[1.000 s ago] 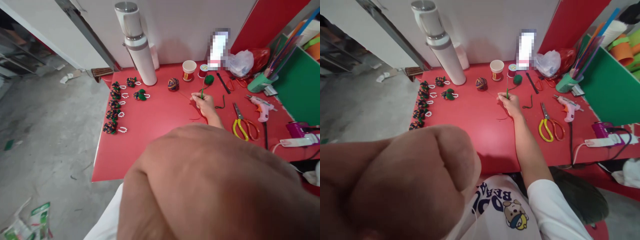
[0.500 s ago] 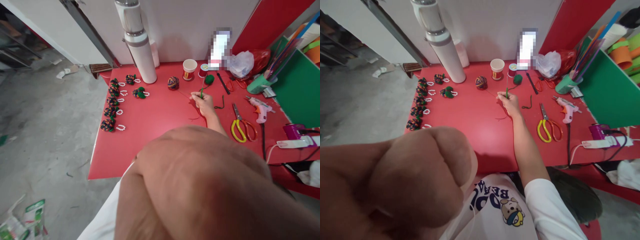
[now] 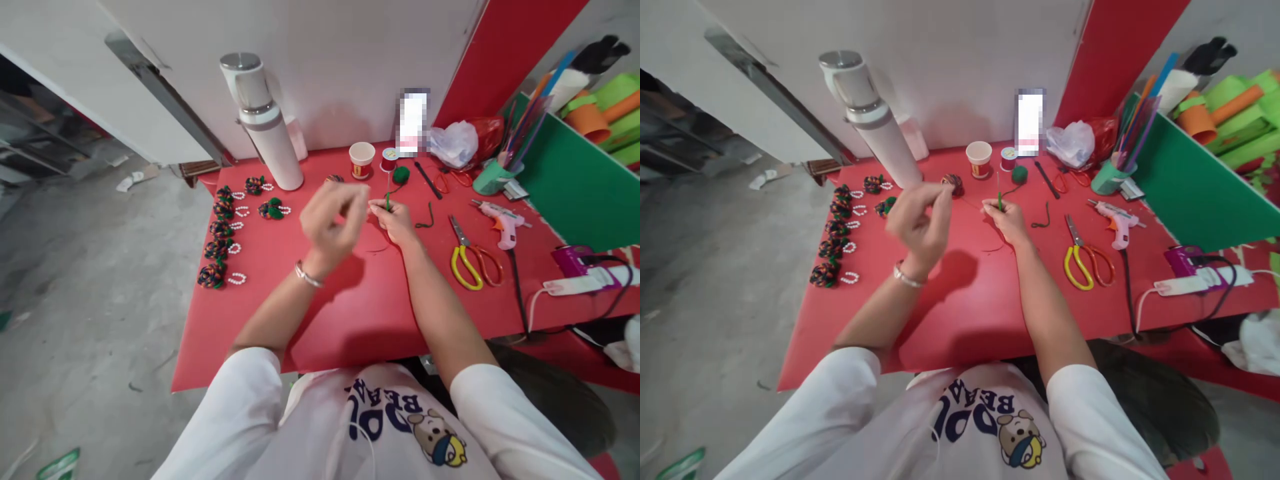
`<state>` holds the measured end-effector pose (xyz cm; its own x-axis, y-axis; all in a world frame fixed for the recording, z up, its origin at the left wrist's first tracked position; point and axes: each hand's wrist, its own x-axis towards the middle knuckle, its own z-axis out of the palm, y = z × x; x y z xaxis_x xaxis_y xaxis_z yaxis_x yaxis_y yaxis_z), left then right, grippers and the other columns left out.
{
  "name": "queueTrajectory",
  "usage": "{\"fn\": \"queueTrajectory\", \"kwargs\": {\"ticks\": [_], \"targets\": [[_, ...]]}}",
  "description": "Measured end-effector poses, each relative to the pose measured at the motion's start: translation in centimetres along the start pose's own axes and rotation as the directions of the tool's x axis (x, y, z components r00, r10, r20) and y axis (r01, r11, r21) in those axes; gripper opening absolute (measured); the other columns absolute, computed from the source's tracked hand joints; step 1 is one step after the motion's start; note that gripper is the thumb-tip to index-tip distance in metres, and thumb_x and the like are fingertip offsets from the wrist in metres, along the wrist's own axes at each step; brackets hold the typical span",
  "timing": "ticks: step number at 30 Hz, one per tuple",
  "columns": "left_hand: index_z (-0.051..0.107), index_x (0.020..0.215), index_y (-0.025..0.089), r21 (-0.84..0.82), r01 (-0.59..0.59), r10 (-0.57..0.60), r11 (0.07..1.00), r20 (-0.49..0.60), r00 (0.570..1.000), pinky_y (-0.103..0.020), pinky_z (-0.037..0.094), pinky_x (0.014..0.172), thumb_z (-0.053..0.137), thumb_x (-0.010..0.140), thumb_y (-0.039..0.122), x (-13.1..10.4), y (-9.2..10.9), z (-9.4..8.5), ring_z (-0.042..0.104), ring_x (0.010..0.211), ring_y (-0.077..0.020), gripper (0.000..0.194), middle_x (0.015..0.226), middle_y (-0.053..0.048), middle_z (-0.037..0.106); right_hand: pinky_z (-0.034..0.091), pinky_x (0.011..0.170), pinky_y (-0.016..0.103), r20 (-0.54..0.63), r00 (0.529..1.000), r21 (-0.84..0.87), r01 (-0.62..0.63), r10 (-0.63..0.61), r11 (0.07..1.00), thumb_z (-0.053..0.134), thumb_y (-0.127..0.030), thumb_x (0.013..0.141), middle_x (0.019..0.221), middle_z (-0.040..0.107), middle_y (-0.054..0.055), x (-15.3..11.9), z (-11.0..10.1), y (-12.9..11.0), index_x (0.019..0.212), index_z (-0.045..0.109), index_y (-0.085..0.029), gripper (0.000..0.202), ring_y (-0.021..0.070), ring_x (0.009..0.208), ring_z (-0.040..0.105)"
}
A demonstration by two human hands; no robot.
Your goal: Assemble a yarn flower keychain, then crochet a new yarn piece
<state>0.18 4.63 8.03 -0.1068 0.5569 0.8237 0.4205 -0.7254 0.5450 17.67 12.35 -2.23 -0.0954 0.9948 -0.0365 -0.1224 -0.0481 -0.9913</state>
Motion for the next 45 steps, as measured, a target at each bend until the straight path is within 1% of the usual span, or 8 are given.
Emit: {"fn": "queueTrajectory", "kwargs": {"ticks": [5,9,16,24,30,34,39,45], "targets": [[0.071,0.122,0.022,0.368,0.281,-0.316,0.886,0.038,0.948,-0.052,0.047,0.119,0.078,0.089,0.030,-0.2,-12.0,2.3,0.057,0.137,-0.0340,0.035,0.139,-0.016,0.063,0.017,0.043,0.024,0.018,1.000,0.149,-0.012,0.009,0.989,0.091,-0.048,0.063,0.073,0.077,0.000,0.0,-0.1,-0.4,0.093,0.078,-0.019,0.044,0.0021,0.043,0.028],[0.059,0.144,0.022,0.356,0.381,-0.451,0.853,0.138,0.882,-0.057,0.034,0.129,0.080,0.074,0.017,-1.7,-16.5,3.1,0.043,0.152,-0.0384,0.073,0.160,-0.017,0.048,0.016,0.044,0.023,0.100,0.995,0.154,-0.023,0.008,0.988,0.093,-0.047,0.062,0.071,0.077,0.001,-0.3,-0.5,-1.1,0.088,0.079,-0.019,0.040,0.0017,0.043,0.029],[0.062,0.139,0.021,0.264,0.428,-0.489,0.864,0.245,0.837,-0.050,0.041,0.125,0.078,0.074,0.020,-1.7,-17.3,3.7,0.056,0.142,-0.0339,0.067,0.147,-0.014,0.062,0.013,0.043,0.023,0.395,0.912,0.098,-0.160,0.109,0.982,0.093,-0.040,0.062,0.066,0.078,0.004,-0.6,-1.9,-1.8,0.082,0.082,-0.019,0.031,0.0020,0.041,0.029],[0.065,0.111,0.021,0.231,0.549,-0.564,0.803,0.003,0.825,-0.042,0.052,0.104,0.077,0.087,0.040,-2.0,-17.8,3.8,0.067,0.110,-0.0259,0.034,0.115,-0.011,0.071,0.028,0.045,0.021,0.623,0.769,0.026,-0.201,0.142,0.979,0.096,-0.042,0.060,0.066,0.078,0.004,-1.2,-3.3,-1.3,0.074,0.081,-0.019,0.030,0.0050,0.043,0.045],[0.070,0.110,0.024,0.148,0.511,-0.515,0.846,-0.016,0.857,-0.047,0.050,0.112,0.055,0.101,0.043,-1.9,-18.5,3.6,0.066,0.120,-0.0279,0.026,0.119,-0.014,0.070,0.039,0.050,0.022,0.558,0.827,0.162,-0.188,0.067,0.969,0.100,-0.047,0.051,0.053,0.066,-0.002,-1.6,-4.2,-1.5,0.068,0.079,-0.022,0.037,0.0076,0.048,0.055],[0.068,0.129,0.021,0.188,0.398,-0.424,0.898,0.124,0.897,-0.044,0.043,0.123,0.076,0.081,0.029,-2.0,-17.8,3.6,0.058,0.139,-0.0308,0.049,0.143,-0.016,0.061,0.038,0.049,0.021,0.564,0.823,0.145,-0.184,0.071,0.972,0.099,-0.049,0.052,0.052,0.065,-0.003,-1.7,-4.0,-1.5,0.069,0.079,-0.021,0.039,0.0069,0.046,0.052],[0.067,0.132,0.019,0.277,0.431,-0.492,0.859,0.213,0.844,-0.048,0.044,0.122,0.075,0.078,0.024,-1.7,-17.1,3.6,0.061,0.134,-0.0332,0.055,0.137,-0.016,0.065,0.030,0.044,0.020,0.589,0.801,0.105,-0.209,0.108,0.972,0.098,-0.050,0.056,0.054,0.068,-0.001,-1.8,-3.3,-1.9,0.076,0.080,-0.019,0.041,0.0056,0.043,0.045],[0.063,0.137,0.021,0.260,0.419,-0.484,0.870,0.284,0.828,-0.052,0.041,0.125,0.081,0.068,0.020,-1.5,-16.4,3.6,0.057,0.141,-0.0361,0.071,0.143,-0.016,0.064,0.014,0.039,0.022,0.537,0.828,0.080,-0.240,0.161,0.967,0.084,-0.067,0.072,0.049,0.061,-0.005,-1.8,-2.7,-2.7,0.112,0.078,-0.018,0.064,0.0051,0.037,0.030]]}}
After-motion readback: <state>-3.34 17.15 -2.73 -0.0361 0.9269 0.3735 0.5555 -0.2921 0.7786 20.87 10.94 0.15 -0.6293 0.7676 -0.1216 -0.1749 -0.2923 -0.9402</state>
